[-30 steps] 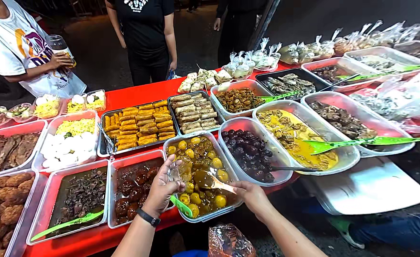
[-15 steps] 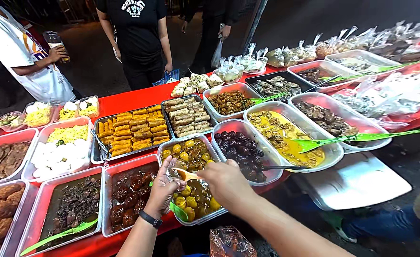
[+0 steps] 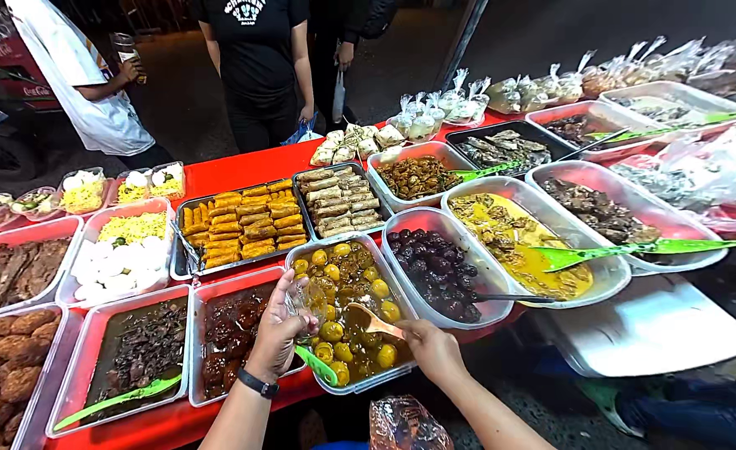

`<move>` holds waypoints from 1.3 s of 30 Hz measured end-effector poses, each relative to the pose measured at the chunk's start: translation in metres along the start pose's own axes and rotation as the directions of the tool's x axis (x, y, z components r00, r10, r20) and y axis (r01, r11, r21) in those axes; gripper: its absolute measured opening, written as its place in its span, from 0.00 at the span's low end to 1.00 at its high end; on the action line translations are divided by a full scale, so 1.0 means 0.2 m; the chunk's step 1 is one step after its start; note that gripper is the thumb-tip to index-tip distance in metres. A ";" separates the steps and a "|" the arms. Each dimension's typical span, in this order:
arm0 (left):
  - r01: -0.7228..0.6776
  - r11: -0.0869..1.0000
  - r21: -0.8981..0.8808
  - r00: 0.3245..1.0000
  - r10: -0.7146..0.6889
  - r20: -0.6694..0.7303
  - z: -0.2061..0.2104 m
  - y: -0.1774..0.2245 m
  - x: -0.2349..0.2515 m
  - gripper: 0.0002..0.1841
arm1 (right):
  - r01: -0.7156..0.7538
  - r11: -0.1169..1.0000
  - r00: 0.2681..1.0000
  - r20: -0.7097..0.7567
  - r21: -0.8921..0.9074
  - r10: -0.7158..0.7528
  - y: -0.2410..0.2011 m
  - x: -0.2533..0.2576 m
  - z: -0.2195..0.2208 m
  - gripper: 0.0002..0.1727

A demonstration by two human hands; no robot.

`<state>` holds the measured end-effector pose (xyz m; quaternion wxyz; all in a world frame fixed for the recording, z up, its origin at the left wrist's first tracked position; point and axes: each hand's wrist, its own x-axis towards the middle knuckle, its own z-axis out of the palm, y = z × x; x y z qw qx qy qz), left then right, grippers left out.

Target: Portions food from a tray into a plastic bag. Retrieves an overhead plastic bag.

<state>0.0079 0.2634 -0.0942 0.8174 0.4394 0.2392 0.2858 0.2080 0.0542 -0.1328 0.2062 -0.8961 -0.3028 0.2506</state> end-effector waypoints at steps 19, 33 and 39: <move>-0.012 0.999 -0.037 1.000 0.012 0.000 0.12 0.03 0.02 0.45 | 0.699 0.591 0.629 -0.047 -0.402 -0.776 -0.66 -0.10 -0.32 0.14; -0.025 0.984 -0.179 0.999 0.021 -0.028 0.13 0.11 0.05 0.42 | 0.356 0.897 0.882 -0.222 -0.262 -0.415 -0.01 0.04 -0.04 0.15; -0.007 0.987 -0.163 1.000 0.004 -0.022 0.10 0.12 0.04 0.43 | -0.110 0.902 0.994 0.071 0.418 0.089 -0.05 0.08 -0.23 0.12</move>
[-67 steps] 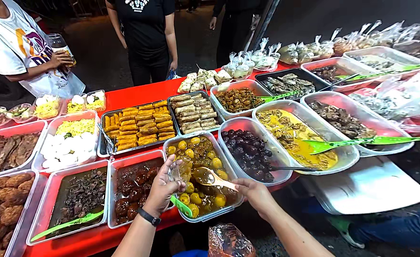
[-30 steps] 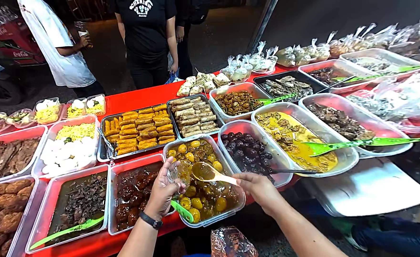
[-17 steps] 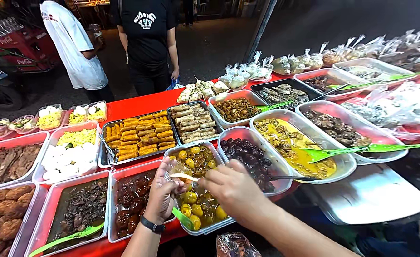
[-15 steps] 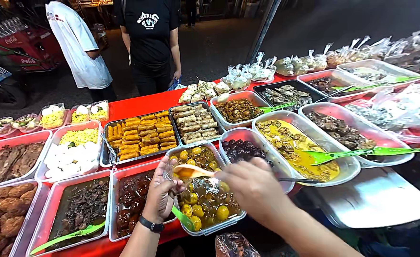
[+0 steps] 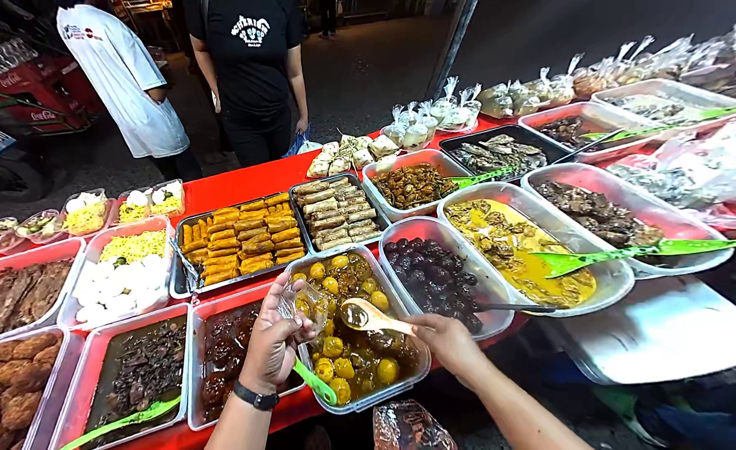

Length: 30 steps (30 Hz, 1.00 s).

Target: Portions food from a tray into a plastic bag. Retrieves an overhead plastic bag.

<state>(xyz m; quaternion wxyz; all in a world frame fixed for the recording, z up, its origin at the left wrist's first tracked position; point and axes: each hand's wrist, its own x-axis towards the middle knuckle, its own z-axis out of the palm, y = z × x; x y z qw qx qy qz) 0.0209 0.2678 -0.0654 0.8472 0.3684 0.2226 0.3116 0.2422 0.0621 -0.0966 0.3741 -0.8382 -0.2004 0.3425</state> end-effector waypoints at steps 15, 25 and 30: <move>0.048 0.999 -0.020 0.995 -0.049 -0.085 0.17 -0.08 0.07 0.39 | 0.648 0.095 0.317 0.153 -0.756 -0.936 -0.55 -0.29 -0.10 0.13; 0.082 0.923 0.377 0.990 -0.119 0.075 0.22 0.07 0.18 0.40 | 0.319 0.733 0.940 0.101 -0.601 -0.326 -0.13 -0.04 0.01 0.18; -0.178 0.452 0.874 0.895 -0.295 0.334 0.39 0.27 0.25 0.35 | 0.271 0.927 0.875 0.335 0.260 -0.350 -0.55 0.04 0.08 0.14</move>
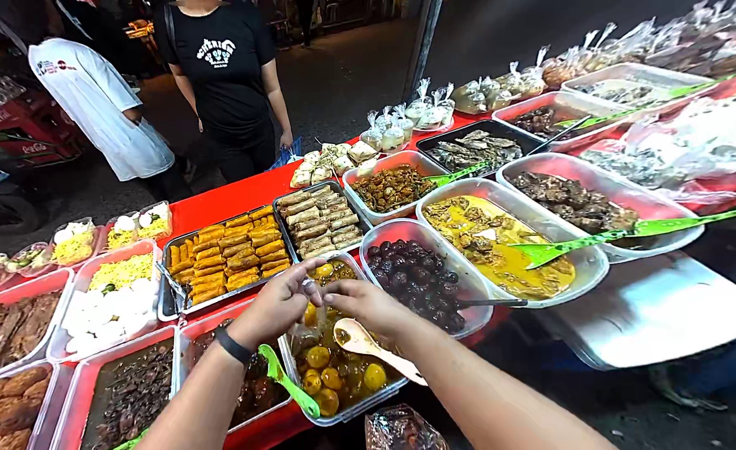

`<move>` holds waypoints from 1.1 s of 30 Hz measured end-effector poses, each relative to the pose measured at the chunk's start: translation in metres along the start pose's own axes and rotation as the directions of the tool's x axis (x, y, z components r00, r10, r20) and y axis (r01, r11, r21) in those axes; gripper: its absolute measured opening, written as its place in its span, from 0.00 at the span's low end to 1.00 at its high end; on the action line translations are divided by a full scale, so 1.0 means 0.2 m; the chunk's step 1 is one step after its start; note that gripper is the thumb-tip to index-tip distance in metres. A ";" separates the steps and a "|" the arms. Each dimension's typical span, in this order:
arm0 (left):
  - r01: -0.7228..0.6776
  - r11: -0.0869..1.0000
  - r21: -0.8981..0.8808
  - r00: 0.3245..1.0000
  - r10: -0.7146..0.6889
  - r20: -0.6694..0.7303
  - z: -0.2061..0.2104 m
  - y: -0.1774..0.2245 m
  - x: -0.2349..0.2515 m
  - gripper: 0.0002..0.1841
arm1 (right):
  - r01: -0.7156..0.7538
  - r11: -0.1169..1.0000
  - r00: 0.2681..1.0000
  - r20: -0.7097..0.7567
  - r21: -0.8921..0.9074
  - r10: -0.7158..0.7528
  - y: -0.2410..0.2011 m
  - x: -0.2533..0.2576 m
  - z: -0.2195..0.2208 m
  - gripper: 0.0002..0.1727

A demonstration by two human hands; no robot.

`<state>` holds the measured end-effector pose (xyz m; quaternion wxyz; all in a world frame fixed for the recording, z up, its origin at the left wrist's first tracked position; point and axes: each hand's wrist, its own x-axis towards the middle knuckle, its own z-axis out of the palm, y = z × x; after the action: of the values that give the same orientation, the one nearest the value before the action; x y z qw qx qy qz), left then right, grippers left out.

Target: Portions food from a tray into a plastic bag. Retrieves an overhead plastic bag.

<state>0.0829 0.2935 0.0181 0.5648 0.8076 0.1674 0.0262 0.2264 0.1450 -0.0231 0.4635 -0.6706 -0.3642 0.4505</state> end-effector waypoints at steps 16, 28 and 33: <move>-0.265 0.834 -0.484 0.933 0.096 -0.347 0.00 0.17 -0.06 0.28 | 0.357 0.790 0.927 0.083 -0.499 -0.367 -0.41 -0.03 -0.03 0.08; -0.352 0.738 -0.575 0.933 0.232 -0.274 0.09 -0.09 -0.03 0.04 | 0.797 -0.058 0.259 0.428 -0.601 -0.866 -0.83 -0.14 -0.02 0.20; -0.054 0.989 -0.139 0.998 0.051 -0.025 0.03 0.10 0.02 0.05 | 0.562 -0.204 0.670 0.585 -0.802 -0.457 -0.54 -0.04 -0.15 0.20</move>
<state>0.0933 0.2829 0.0334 0.6174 0.7698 0.1499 0.0614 0.2448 0.1621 0.0868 0.0158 -0.5641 -0.8170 -0.1185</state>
